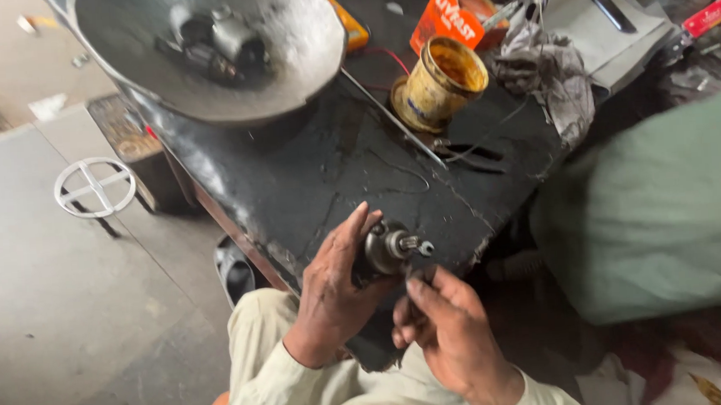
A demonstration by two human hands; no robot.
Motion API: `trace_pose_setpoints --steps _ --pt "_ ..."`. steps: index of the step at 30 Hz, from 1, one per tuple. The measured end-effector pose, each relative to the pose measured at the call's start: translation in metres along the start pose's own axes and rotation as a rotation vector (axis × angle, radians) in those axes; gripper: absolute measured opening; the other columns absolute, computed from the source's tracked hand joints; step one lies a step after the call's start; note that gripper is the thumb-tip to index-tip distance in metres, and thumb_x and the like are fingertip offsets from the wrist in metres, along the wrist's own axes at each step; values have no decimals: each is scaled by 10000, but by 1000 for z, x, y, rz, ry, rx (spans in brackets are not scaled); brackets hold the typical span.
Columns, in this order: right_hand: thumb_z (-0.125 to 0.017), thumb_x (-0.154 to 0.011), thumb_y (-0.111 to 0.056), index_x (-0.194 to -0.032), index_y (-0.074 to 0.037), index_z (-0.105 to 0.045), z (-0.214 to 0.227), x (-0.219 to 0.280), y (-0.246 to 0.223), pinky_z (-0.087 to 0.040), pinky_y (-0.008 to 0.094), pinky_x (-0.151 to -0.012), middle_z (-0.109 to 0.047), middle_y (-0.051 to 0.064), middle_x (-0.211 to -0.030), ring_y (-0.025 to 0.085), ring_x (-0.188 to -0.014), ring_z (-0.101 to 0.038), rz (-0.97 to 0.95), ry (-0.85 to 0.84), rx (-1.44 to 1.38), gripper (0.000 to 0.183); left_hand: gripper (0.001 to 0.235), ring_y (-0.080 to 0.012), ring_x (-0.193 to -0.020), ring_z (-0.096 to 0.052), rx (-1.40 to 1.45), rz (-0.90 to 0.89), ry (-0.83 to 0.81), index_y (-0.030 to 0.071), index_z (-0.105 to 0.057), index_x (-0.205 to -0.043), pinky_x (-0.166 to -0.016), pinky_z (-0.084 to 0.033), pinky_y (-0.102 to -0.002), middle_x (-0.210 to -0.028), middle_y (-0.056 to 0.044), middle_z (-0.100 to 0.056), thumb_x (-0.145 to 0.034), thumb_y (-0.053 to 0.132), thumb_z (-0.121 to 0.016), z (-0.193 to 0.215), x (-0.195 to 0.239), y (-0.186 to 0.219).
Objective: The person sits at a workbench holding a cylindrical automotive starter motor, working on its end with their fingers to fit and seat components, then picks up a wrench and tightens a part on the motor. Other starter motors and parts sit in a metal bowl on the bench while a second person handles a red box nearby.
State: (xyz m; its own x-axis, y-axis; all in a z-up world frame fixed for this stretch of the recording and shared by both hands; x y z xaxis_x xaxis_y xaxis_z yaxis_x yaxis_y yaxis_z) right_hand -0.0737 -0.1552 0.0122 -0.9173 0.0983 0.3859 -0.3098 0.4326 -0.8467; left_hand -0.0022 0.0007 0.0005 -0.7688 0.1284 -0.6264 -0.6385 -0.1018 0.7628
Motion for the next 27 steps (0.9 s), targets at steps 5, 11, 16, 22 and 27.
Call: trace_pose_setpoints --steps 5,11,16,22,27 --pt "-634 -970 -84 -1086 37 -635 42 -8 -19 -524 316 -578 -684 146 -748 206 -612 -657 94 -174 191 167 883 -366 -1280 -622 24 111 -48 5 -487 -1419 -1046 -528 -420 -1399 -175 -618 -660 146 -914 2 -2 -2" --pt "-616 -948 -43 -1121 58 -661 33 -39 -111 -594 300 -742 -740 105 -883 157 -793 -707 356 -135 635 205 708 -432 -1305 -586 -54 23 -19 -7 -629 -1237 -1073 -485 -457 -1366 -219 -612 -623 197 -915 5 -6 5" --pt "-639 -936 -25 -1138 29 -695 -16 -51 -137 -575 267 -751 -735 96 -902 128 -840 -705 303 -345 1016 217 711 -424 -1280 -609 -28 18 -32 -18 -628 -1234 -1090 -472 -478 -1264 -211 -672 -628 223 -912 5 -7 2" --pt "-702 -887 -36 -1089 27 -743 -53 -43 -145 -576 247 -763 -818 104 -960 107 -891 -733 156 -439 1206 215 727 -374 -1229 -642 66 94 -81 -1 -619 -1254 -1038 -512 -454 -1248 -179 -686 -676 330 -911 8 -9 -1" --pt "-726 -856 -41 -1057 -23 -691 -79 -27 -144 -552 347 -741 -720 120 -916 278 -843 -713 764 -654 1713 205 753 -414 -1267 -589 44 68 -86 1 -623 -1287 -1057 -468 -473 -1296 -188 -672 -686 352 -909 6 -10 -4"
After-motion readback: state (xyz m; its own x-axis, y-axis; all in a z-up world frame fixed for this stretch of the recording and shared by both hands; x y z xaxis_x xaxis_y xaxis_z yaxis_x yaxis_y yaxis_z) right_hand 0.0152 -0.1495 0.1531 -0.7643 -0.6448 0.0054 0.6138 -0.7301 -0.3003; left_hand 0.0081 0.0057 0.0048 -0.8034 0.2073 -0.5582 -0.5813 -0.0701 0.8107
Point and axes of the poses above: each hand's wrist, its own x-axis away from the middle knuckle, its own z-axis out of the back of the hand, y = z × x, the point moved 3 cm from there along -x, towards the middle knuckle
